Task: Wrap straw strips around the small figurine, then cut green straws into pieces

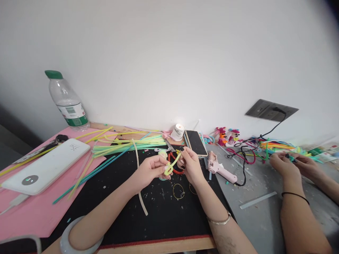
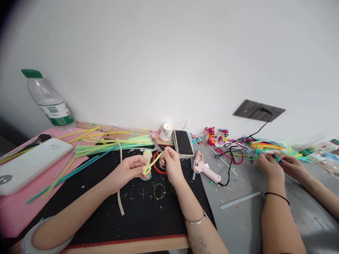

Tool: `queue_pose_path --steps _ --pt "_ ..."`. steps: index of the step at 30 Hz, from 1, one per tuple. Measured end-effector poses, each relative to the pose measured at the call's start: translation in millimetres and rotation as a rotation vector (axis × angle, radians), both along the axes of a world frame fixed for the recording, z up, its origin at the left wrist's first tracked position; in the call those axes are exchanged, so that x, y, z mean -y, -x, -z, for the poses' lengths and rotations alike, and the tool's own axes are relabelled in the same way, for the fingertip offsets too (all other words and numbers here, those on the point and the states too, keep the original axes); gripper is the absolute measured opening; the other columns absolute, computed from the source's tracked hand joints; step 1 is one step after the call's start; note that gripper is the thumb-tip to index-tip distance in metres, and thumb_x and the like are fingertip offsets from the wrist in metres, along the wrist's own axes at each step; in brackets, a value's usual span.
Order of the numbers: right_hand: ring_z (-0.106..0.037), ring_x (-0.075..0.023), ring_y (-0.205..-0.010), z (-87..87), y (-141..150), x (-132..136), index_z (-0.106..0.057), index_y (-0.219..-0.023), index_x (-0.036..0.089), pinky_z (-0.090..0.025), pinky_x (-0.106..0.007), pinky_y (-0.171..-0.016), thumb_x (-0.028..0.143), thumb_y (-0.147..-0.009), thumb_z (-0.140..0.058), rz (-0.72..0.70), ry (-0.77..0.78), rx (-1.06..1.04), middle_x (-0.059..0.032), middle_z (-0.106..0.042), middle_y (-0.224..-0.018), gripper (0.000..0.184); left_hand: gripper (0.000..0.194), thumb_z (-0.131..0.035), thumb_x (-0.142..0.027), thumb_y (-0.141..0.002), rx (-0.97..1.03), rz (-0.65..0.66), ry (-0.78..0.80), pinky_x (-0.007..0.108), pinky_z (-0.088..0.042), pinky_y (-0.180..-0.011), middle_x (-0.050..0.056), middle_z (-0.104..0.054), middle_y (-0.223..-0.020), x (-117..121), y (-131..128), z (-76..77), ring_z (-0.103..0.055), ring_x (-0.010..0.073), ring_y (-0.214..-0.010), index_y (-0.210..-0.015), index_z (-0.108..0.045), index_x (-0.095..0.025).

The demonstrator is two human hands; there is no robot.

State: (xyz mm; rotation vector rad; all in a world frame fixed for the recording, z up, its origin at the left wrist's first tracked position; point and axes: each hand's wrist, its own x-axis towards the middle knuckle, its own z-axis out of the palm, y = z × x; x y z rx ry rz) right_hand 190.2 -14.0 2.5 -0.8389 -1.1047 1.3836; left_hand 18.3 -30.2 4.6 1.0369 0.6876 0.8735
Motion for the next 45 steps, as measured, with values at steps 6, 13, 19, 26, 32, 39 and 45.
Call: queue_pose_path --steps 6,13,19,26,32,39,45 --pt "-0.026 -0.0037 -0.04 -4.3 7 6 -0.041 -0.069 0.019 -0.016 -0.018 -0.039 0.042 -0.079 -0.062 -0.275 0.213 -0.073 0.0086 -0.036 -0.05 0.033 0.025 -0.073 -0.032 -0.069 0.006 -0.049 -0.063 0.032 -0.051 -0.064 0.003 -0.066 -0.074 -3 -1 -0.1 -0.064 0.016 -0.063 -0.079 -0.06 -0.013" --pt "-0.032 -0.0048 -0.04 -6.2 6 7 -0.046 -0.073 0.019 -0.022 -0.018 -0.039 0.038 -0.073 -0.069 -0.281 0.228 -0.206 0.0065 -0.046 -0.051 0.03 0.026 -0.074 -0.032 -0.068 0.016 -0.138 -0.083 0.032 -0.053 -0.066 0.004 -0.068 -0.078 -2 -3 -0.9 -0.064 0.0154 -0.066 -0.08 -0.06 -0.014" --pt "-0.039 -0.0053 -0.046 -5.4 12 8 -0.053 -0.084 0.019 -0.027 -0.017 -0.039 0.033 -0.065 -0.076 -0.232 0.238 -0.233 0.0039 -0.053 -0.064 0.033 0.028 -0.071 -0.031 -0.071 0.018 -0.178 -0.098 0.036 -0.054 -0.072 0.004 -0.07 -0.077 -3 -2 1.7 -0.066 0.0178 -0.07 -0.09 -0.058 -0.015" --pt "-0.035 -0.0054 -0.045 -1.0 16 9 -0.049 -0.082 0.021 -0.022 -0.017 -0.038 0.037 -0.074 -0.067 -0.157 0.171 -0.074 0.0062 -0.047 -0.061 0.026 0.022 -0.071 -0.028 -0.07 -0.003 -0.184 -0.121 0.035 -0.054 -0.07 0.005 -0.07 -0.079 -3 -3 2.5 -0.066 0.019 -0.073 -0.082 -0.058 -0.015" --pt "-0.029 -0.0051 -0.041 4.9 13 7 -0.047 -0.061 0.016 -0.018 -0.02 -0.04 0.043 -0.077 -0.061 -0.145 0.131 0.098 0.006 -0.041 -0.048 0.034 0.022 -0.071 -0.028 -0.069 -0.036 -0.149 -0.111 0.033 -0.053 -0.066 0.005 -0.07 -0.077 -2 -3 1.4 -0.066 0.0173 -0.066 -0.081 -0.059 -0.014" --pt "-0.031 -0.0056 -0.04 11.1 14 4 -0.05 -0.059 0.016 -0.02 -0.021 -0.04 0.045 -0.079 -0.058 0.0 0.04 0.189 0.0058 -0.04 -0.047 0.036 0.024 -0.071 -0.03 -0.069 -0.031 -0.162 -0.128 0.03 -0.052 -0.064 0.004 -0.068 -0.079 -3 -3 3.5 -0.063 0.0148 -0.064 -0.083 -0.059 -0.015" --pt "-0.032 -0.0066 -0.043 9.6 12 4 -0.051 -0.057 0.016 -0.023 -0.022 -0.041 0.045 -0.08 -0.056 0.091 -0.045 0.33 0.0042 -0.042 -0.049 0.037 0.024 -0.068 -0.033 -0.074 0.01 -0.088 -0.111 0.034 -0.053 -0.071 0.004 -0.066 -0.084 -1 -2 1.9 -0.064 0.0162 -0.071 -0.086 -0.058 -0.016"
